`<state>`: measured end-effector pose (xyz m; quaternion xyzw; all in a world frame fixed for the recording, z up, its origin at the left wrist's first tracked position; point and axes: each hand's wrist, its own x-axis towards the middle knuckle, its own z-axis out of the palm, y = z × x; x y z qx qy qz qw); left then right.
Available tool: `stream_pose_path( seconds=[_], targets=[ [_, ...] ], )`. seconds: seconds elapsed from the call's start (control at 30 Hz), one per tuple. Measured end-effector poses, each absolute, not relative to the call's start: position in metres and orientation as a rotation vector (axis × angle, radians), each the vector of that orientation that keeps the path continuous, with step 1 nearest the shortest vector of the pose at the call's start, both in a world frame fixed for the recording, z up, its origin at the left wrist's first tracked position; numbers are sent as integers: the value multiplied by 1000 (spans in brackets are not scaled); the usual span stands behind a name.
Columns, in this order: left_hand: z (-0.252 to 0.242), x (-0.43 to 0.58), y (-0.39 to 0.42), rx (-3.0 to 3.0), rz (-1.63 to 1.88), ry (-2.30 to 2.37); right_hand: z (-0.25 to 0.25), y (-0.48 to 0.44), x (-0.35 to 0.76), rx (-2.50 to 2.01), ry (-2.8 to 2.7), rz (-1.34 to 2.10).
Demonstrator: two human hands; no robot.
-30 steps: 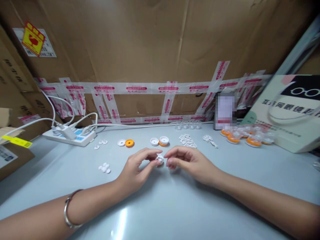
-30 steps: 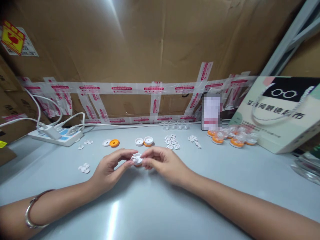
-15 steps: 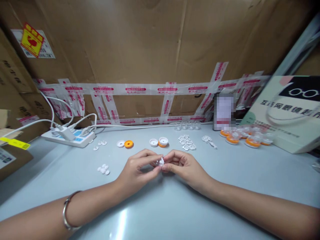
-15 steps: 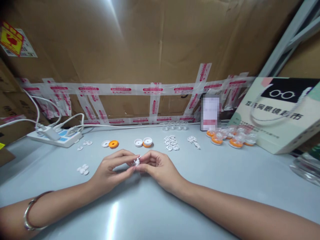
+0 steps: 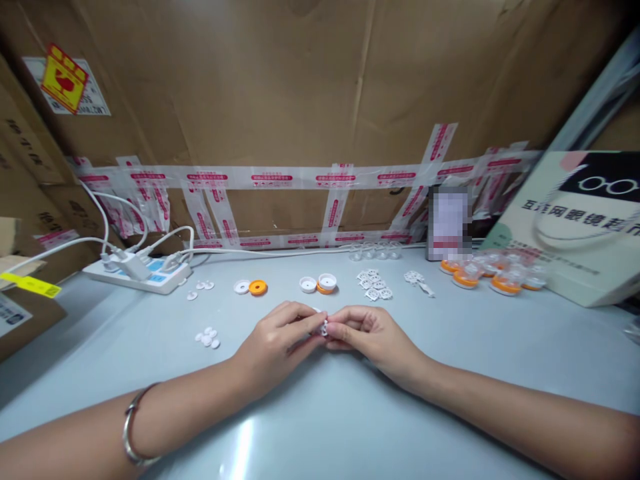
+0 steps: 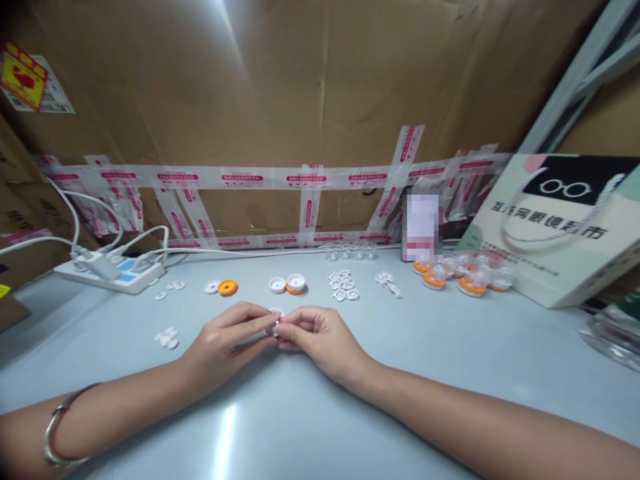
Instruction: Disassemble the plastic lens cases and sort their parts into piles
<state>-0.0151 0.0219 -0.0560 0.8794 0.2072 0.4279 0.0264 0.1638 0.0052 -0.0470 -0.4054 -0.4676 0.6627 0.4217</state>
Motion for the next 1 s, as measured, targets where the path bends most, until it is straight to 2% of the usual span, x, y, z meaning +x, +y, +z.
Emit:
stream_pose_path(
  seconds=[0.47,1.0],
  targets=[
    [-52,-14,20,2773,1346,565,-46,4,164,-1125,-1248,1576],
    [-50,-11,13,2935,1219,612,-53,4,162,-1194,-1307,1519]
  ],
)
